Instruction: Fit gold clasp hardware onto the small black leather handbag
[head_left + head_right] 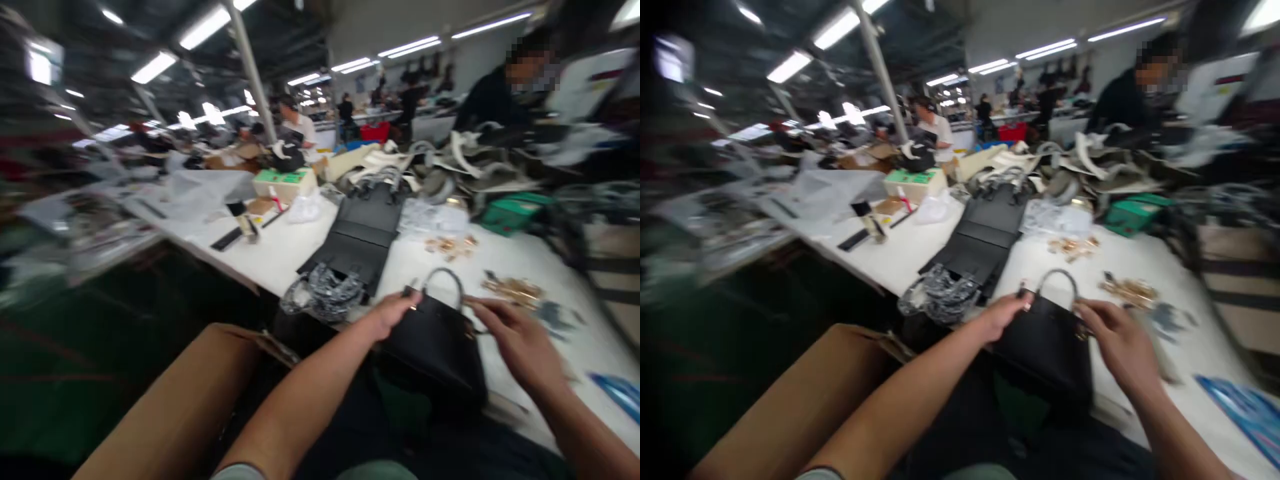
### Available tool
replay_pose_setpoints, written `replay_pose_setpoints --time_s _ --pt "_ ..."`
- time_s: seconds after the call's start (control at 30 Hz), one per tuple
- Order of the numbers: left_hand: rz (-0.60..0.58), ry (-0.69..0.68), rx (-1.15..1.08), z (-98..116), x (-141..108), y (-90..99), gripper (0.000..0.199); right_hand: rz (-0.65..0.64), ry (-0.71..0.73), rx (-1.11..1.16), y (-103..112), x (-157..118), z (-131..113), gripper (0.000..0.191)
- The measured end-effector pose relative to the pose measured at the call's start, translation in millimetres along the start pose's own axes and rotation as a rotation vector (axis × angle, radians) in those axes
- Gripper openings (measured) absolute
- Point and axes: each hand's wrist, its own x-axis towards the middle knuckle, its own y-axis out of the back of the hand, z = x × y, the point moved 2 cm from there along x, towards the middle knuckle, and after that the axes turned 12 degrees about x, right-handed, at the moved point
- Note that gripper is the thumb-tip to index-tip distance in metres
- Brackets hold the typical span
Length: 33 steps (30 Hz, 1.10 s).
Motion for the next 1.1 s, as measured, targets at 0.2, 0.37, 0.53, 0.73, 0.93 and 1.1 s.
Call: replay_pose_setpoints --time_s 0.2,0.37,0.53,0.73,0.93,1.1 --pt "-0.205 0.091 -0.211 9 -1 19.8 0.045 -0.19 -0.086 -0.074 40 -4 11 0.042" --pt "-0.254 0.102 -0.357 6 -14 14.0 0.045 -0.242 0.089 -0.119 22 -2 14 0.032" --pt "-0.242 0.131 -0.411 5 -14 16.1 0.044 -0.283 0.249 -0.133 11 0 11 0.027" --pt "-0.256 0.222 -0.417 3 -13 15.2 0.057 -0.332 0.333 -0.28 10 2 7 0.028" --pt "-0.245 0.187 -0.421 3 -12 13.7 0.057 -0.324 0.369 -0.368 7 6 9 0.029" --pt "-0.249 0.178 -0.44 3 -7 15.7 0.047 -0.352 0.35 -0.441 13 7 8 0.029"
